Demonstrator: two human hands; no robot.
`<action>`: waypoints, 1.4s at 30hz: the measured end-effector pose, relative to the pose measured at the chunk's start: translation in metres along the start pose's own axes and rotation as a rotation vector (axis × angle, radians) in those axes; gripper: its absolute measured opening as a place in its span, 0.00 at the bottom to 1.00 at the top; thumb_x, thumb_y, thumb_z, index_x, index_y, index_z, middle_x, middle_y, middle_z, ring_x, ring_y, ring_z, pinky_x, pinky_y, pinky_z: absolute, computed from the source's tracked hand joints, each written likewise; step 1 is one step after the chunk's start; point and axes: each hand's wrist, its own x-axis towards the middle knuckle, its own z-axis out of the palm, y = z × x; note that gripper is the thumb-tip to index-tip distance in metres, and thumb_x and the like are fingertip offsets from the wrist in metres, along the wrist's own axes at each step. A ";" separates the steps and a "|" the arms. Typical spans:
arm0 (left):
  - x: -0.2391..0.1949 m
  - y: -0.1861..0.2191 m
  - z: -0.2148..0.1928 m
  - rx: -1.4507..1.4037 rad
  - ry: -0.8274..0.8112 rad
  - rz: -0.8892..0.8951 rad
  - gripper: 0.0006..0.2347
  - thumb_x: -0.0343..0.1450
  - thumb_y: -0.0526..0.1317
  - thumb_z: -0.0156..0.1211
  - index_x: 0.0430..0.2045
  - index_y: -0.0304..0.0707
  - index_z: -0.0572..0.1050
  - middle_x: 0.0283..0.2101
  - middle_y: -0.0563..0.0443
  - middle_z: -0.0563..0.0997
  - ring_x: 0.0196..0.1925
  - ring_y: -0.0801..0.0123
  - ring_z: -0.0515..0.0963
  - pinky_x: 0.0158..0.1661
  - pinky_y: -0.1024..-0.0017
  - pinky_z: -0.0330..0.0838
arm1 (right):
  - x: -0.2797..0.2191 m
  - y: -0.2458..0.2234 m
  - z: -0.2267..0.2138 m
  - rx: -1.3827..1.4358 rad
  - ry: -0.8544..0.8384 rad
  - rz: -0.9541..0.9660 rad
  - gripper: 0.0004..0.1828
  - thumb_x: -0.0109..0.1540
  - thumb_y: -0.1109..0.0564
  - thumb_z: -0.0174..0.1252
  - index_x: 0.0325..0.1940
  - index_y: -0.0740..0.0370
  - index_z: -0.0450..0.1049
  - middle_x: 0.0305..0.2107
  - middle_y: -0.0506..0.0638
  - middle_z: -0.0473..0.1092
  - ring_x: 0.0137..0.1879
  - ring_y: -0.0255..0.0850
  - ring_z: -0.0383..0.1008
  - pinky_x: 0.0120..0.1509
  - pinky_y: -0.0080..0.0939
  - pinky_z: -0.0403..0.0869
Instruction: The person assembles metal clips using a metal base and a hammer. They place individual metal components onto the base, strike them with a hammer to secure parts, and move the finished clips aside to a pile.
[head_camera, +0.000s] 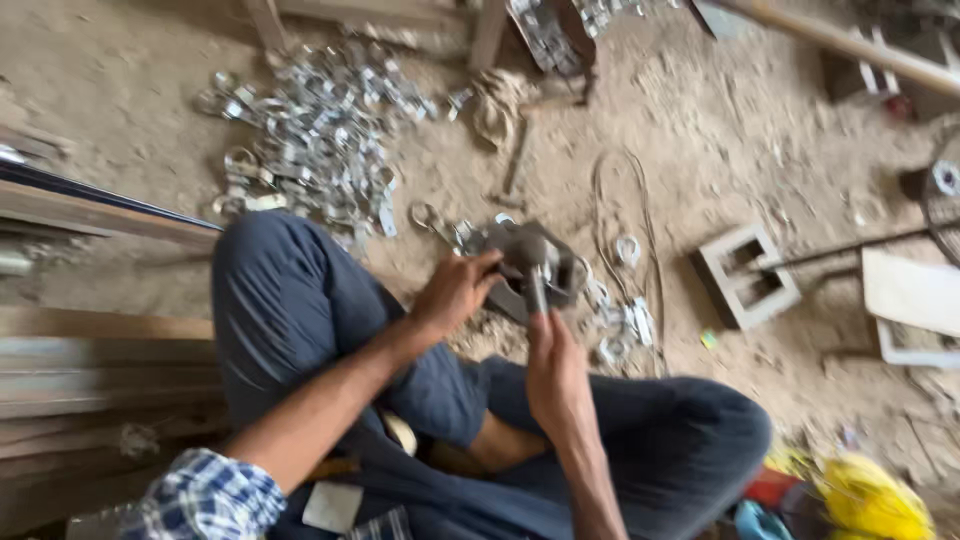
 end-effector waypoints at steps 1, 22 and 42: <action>-0.006 -0.001 0.002 0.005 0.015 0.030 0.13 0.72 0.39 0.68 0.47 0.32 0.78 0.31 0.34 0.83 0.32 0.45 0.83 0.32 0.56 0.76 | -0.008 -0.006 0.001 0.258 -0.056 0.388 0.19 0.81 0.44 0.43 0.57 0.63 0.66 0.30 0.56 0.68 0.33 0.49 0.67 0.35 0.44 0.68; -0.015 0.025 -0.039 -0.207 -0.016 -0.225 0.08 0.73 0.34 0.66 0.44 0.35 0.79 0.25 0.48 0.82 0.23 0.76 0.73 0.25 0.70 0.64 | -0.043 0.016 -0.012 1.166 -0.111 1.291 0.32 0.72 0.35 0.33 0.65 0.59 0.65 0.17 0.43 0.52 0.15 0.28 0.46 0.14 0.29 0.50; -0.019 -0.021 0.004 -0.017 -0.064 -0.078 0.09 0.76 0.42 0.61 0.43 0.35 0.78 0.31 0.48 0.84 0.20 0.75 0.76 0.19 0.76 0.72 | -0.028 -0.005 -0.011 0.893 -0.190 1.241 0.26 0.71 0.39 0.39 0.61 0.59 0.67 0.16 0.41 0.54 0.15 0.27 0.50 0.16 0.28 0.52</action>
